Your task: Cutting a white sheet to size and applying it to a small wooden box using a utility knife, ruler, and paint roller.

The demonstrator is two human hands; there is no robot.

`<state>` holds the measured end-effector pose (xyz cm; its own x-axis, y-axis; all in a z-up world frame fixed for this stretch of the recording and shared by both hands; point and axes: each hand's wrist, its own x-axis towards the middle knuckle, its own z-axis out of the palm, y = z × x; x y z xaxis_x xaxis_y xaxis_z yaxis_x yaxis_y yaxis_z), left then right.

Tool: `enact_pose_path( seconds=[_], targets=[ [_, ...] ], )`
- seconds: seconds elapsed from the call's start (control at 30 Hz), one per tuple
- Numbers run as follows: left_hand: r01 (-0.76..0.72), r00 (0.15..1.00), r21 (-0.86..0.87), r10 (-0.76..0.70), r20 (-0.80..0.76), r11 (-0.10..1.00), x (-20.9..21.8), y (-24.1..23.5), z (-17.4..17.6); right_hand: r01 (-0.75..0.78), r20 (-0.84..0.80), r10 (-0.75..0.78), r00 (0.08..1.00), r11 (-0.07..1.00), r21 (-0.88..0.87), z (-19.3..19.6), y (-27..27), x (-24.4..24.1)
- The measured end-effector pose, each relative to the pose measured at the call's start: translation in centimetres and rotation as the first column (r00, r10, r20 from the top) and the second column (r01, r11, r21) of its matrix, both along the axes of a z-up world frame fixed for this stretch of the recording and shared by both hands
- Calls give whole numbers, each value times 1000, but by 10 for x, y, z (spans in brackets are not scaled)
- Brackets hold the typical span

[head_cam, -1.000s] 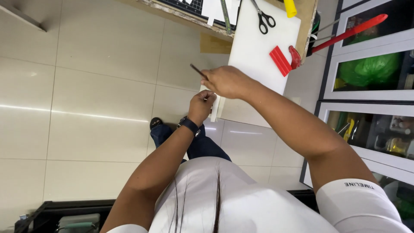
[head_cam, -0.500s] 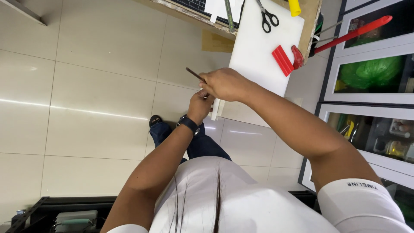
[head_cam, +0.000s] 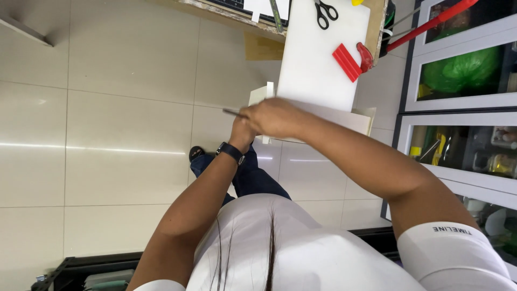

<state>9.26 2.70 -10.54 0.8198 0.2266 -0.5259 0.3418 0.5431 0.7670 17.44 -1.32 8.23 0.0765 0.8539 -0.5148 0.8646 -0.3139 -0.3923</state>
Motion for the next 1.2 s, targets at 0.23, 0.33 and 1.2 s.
enact_pose_path(
  seconds=[0.23, 0.33, 1.2],
  targets=[
    [29, 1000, -25, -28, 3, 999, -7, 4, 9, 45, 15, -46, 999, 999, 30, 8, 2, -2],
    [39, 999, -43, -39, 2, 998, -10, 2, 16, 12, -60, -8, 998, 998, 55, 21, 0, -16],
    [-144, 985, 817, 3, 171, 559, 1, -31, 130, 462, -50, -897, 439, 177, 869, -106, -25, 532]
  ],
)
